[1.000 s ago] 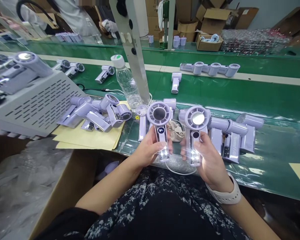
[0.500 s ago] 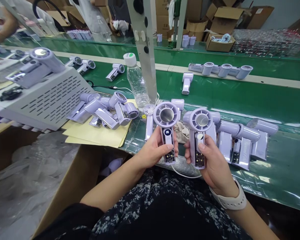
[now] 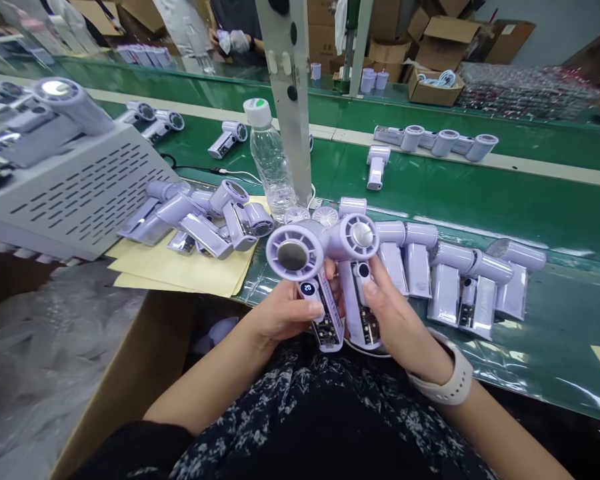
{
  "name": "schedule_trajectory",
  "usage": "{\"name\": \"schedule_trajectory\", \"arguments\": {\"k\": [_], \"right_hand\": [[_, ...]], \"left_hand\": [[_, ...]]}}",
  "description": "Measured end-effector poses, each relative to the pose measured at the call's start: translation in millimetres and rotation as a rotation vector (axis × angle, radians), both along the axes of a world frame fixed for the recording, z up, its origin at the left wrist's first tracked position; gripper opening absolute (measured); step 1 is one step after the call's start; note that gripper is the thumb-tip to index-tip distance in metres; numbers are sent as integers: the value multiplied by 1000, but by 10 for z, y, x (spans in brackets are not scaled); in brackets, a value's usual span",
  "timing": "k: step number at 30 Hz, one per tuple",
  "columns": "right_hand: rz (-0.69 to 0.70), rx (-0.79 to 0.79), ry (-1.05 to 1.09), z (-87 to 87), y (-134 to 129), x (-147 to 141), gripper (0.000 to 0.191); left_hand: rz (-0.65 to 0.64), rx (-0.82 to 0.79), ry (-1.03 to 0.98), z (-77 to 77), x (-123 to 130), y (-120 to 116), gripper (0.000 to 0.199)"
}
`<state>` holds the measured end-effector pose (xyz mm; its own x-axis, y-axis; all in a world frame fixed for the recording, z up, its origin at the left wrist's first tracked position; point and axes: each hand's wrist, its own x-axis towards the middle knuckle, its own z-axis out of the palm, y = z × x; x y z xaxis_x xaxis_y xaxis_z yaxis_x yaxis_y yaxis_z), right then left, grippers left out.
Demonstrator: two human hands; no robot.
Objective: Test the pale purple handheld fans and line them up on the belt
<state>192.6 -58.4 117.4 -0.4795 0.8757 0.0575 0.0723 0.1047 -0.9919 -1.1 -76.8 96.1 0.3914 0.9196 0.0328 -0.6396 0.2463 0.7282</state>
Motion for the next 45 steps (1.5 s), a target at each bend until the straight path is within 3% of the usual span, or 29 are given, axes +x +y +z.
{"name": "schedule_trajectory", "arguments": {"k": [2,6,8,10,13,15,18,22,24,28,30,33,36,40,42,43,45], "right_hand": [[2,140,-225,-15,135,10,48],[-246,505,-533,-242,430,-26,22],[-296,660,-575,-348,504,-46,13],[-350,714,-532,-353,501,-31,17],[-488,669,-359,-162,396,38,17],[-485,554,-176,2,317,75,15],[-295,263,122,141,253,86,10],[-50,-229,374,161,222,74,63],[39,-326,395,178,188,65,71],[50,-275,355,238,117,38,40],[26,-247,323,249,115,40,37],[-40,-147,161,245,178,87,40],[-150,58,-91,253,305,163,46],[-443,344,-255,259,443,199,43],[-588,532,-325,220,435,164,55],[-607,577,-324,187,409,134,61],[-443,457,-219,102,326,67,67]], "left_hand": [[34,-6,-5,-10,-82,-30,45],[99,13,-20,-83,-137,-47,59],[140,12,-50,-131,-110,-45,64],[164,1,-56,-171,-74,-41,65],[114,-19,-27,-200,-31,-30,68],[58,-25,-23,-199,3,-19,69],[-15,-22,-62,-196,82,-8,66],[-138,0,-100,-216,163,-22,62],[-188,5,-79,-218,162,-33,64],[-197,35,62,-173,138,-52,58],[-151,38,111,-150,149,-69,56],[-120,2,112,-159,185,-102,59],[-153,-43,78,-201,191,-124,61],[-102,-1,1,-199,104,-99,58],[-54,57,-25,-150,38,-72,56],[-19,86,-30,-115,7,-60,54],[74,133,-15,-34,-46,-49,51]]}}
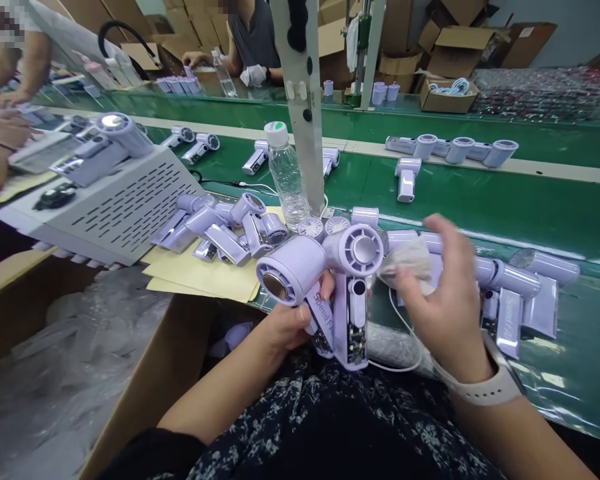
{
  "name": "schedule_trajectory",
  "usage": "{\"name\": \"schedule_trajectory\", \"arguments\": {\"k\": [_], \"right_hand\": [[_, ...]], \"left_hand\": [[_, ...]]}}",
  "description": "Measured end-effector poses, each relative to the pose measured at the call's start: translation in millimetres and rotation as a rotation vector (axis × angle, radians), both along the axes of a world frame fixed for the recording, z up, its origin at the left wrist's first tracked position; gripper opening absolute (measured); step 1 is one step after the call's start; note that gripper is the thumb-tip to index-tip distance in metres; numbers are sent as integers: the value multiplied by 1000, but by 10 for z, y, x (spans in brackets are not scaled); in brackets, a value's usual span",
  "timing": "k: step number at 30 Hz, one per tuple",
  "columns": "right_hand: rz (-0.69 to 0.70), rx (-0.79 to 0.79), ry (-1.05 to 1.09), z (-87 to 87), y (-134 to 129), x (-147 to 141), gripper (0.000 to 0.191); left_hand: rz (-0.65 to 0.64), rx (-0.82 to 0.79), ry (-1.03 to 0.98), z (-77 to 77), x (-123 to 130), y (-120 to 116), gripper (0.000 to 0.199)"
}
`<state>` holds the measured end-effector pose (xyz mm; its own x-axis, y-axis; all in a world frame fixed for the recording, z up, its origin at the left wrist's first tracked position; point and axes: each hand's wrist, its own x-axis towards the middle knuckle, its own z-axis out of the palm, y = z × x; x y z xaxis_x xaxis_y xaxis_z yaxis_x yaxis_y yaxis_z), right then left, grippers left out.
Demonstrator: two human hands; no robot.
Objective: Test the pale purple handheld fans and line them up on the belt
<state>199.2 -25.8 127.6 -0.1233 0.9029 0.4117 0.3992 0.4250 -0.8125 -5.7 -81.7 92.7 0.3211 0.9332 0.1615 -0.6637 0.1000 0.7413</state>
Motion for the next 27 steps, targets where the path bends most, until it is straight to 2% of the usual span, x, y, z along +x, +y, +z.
{"name": "schedule_trajectory", "arguments": {"k": [2,4,6,8,11,14,19,23,27], "right_hand": [[311,-312,189,-79,-89,-53,63],[518,-610,407,-118,-153,-66,55],[535,-763,600,-101,-191,-35,46],[509,-839,711,-48,-220,21,39],[487,-865,795,31,-271,104,33],[482,-804,840,63,-330,172,32],[513,-790,843,72,-419,270,42],[463,-763,866,37,-433,309,32],[367,-779,1000,18,-396,297,27]], "left_hand": [[102,13,42,84,-34,-5,49],[133,-1,109,155,-49,-16,45],[104,-33,172,198,-44,-15,36],[100,-68,195,210,-14,9,32],[175,-103,184,204,72,81,39],[222,-79,231,227,181,147,51],[272,-66,296,391,355,149,78],[352,-250,383,487,474,123,74],[379,-350,439,453,544,140,54]]}}
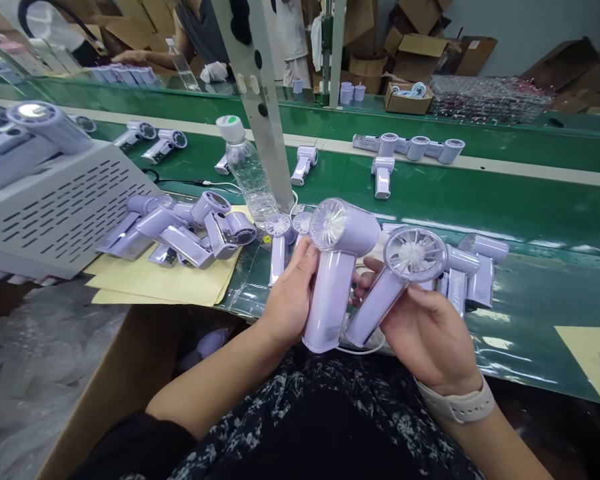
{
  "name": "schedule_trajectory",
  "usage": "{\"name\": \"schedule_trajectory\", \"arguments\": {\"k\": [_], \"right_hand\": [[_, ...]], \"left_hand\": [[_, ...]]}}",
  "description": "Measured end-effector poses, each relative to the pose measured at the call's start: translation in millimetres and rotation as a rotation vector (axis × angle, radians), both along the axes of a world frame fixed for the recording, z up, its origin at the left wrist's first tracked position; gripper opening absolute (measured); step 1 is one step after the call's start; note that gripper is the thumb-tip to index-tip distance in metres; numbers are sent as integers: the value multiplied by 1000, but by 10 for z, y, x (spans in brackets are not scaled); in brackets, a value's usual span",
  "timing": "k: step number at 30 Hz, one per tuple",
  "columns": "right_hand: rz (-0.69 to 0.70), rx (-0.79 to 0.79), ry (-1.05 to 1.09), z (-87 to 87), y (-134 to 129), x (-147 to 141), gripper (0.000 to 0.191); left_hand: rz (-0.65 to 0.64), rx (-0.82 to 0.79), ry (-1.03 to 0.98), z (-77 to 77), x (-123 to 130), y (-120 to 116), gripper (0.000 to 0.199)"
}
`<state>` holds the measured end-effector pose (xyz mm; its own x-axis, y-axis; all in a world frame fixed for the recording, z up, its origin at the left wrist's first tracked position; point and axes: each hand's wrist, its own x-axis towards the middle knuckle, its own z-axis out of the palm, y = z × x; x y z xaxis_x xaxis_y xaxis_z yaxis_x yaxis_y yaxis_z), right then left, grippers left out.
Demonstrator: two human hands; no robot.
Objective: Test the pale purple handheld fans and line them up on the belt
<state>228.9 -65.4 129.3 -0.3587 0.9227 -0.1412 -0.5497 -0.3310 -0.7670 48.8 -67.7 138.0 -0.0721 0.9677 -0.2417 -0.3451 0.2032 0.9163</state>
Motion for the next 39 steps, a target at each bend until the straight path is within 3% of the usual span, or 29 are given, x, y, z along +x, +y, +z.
{"name": "schedule_trajectory", "arguments": {"k": [5,8,12,16,21,25,28,39], "right_hand": [[-48,-129,13,78,9,-17,38],[-38,-150,3,120,-7,-16,45],[-59,-108,-3,139,-22,-20,46],[-145,-56,11,156,-31,-4,28],[-141,26,-39,133,-34,68,26],[-290,-3,-84,73,-11,34,24],[-365,-38,-95,25,14,-26,31],[-294,27,-135,-35,35,-59,33]], "left_hand": [[-259,34,-355,-63,17,62,54],[-290,58,-436,-75,-10,82,52],[-269,18,-426,-72,-59,88,44],[-267,19,-446,-53,-91,95,37],[-274,35,-398,-14,-106,94,47],[-259,58,-276,-27,-81,88,63],[-220,91,-262,-63,-47,92,64],[-282,108,-223,-152,-70,114,76]]}}
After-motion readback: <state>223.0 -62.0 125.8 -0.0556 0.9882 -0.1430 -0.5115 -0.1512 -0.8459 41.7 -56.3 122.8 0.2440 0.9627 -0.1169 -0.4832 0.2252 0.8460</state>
